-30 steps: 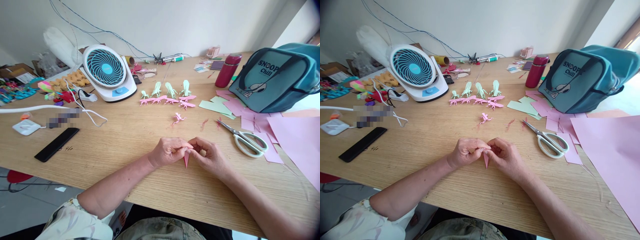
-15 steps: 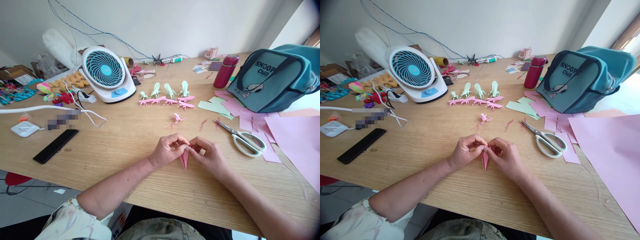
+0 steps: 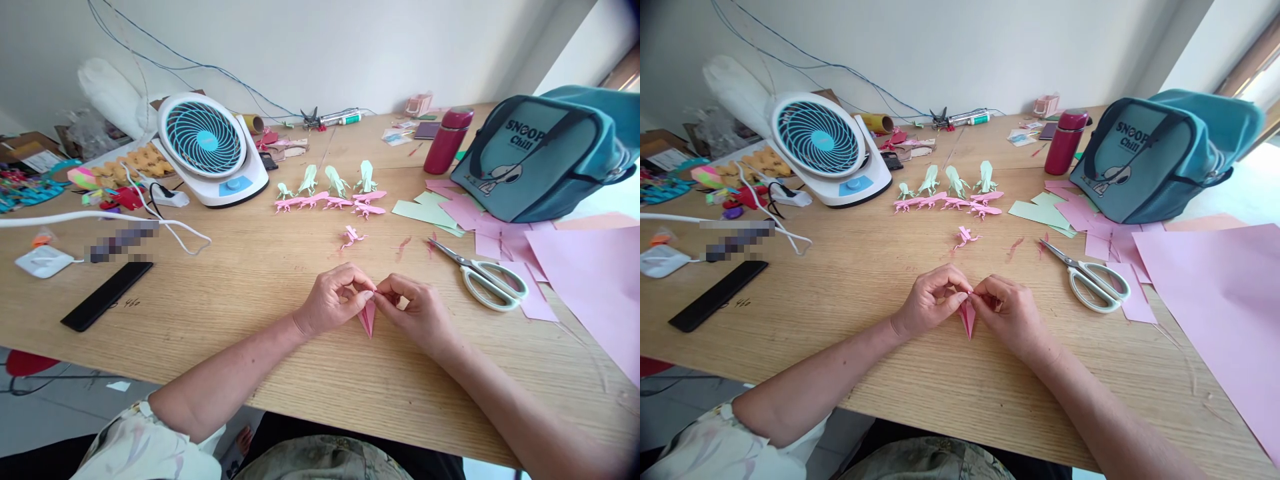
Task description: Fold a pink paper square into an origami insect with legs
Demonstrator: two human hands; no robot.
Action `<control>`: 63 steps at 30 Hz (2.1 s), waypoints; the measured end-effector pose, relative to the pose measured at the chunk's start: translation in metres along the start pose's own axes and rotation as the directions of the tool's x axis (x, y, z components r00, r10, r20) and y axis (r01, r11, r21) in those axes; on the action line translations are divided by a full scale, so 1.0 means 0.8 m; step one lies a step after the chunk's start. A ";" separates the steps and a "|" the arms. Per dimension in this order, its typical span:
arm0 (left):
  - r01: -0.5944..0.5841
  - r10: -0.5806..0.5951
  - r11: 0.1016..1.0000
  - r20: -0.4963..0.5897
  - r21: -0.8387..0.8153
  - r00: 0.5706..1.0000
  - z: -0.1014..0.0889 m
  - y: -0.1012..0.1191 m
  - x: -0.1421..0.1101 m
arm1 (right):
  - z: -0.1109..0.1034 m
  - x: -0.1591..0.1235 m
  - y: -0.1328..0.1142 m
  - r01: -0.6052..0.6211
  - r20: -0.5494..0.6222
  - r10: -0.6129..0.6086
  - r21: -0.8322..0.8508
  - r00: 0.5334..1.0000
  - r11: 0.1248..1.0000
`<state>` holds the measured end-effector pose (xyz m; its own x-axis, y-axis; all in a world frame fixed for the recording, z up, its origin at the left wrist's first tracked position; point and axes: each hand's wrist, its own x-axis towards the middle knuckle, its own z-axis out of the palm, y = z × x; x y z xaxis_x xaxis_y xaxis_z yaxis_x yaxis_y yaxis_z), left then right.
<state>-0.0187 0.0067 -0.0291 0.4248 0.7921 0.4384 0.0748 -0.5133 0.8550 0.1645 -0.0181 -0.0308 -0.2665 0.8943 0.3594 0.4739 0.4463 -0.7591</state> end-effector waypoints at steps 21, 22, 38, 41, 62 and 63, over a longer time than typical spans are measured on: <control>-0.044 0.046 0.994 -0.021 0.100 0.999 -0.003 -0.004 0.000 | 0.004 0.000 0.019 -0.039 0.201 0.021 0.083 0.979 0.996; -0.042 0.044 0.995 -0.011 0.093 0.999 -0.003 -0.005 0.000 | 0.004 0.000 0.020 -0.035 0.195 0.020 0.074 0.981 0.997; -0.122 0.007 0.890 0.254 0.439 0.967 -0.021 -0.007 -0.010 | 0.004 -0.006 0.026 0.156 0.159 -0.112 -0.299 0.981 0.941; -0.118 0.001 0.873 0.239 0.473 0.971 -0.020 -0.010 -0.017 | 0.006 -0.008 0.024 0.230 0.176 -0.176 -0.365 0.969 0.902; -0.492 0.188 0.651 0.506 0.577 0.842 -0.034 -0.008 -0.030 | -0.015 -0.036 0.020 0.371 0.308 -0.286 -0.269 0.908 0.889; -0.504 0.191 0.636 0.513 0.584 0.837 -0.034 -0.009 -0.032 | -0.015 -0.037 0.020 0.374 0.307 -0.289 -0.268 0.907 0.888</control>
<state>-0.0547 -0.0009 -0.0387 0.8325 0.3952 0.3882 0.3609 -0.9186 0.1611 0.1896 -0.0369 -0.0467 -0.6361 0.6724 0.3786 0.5464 0.7389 -0.3943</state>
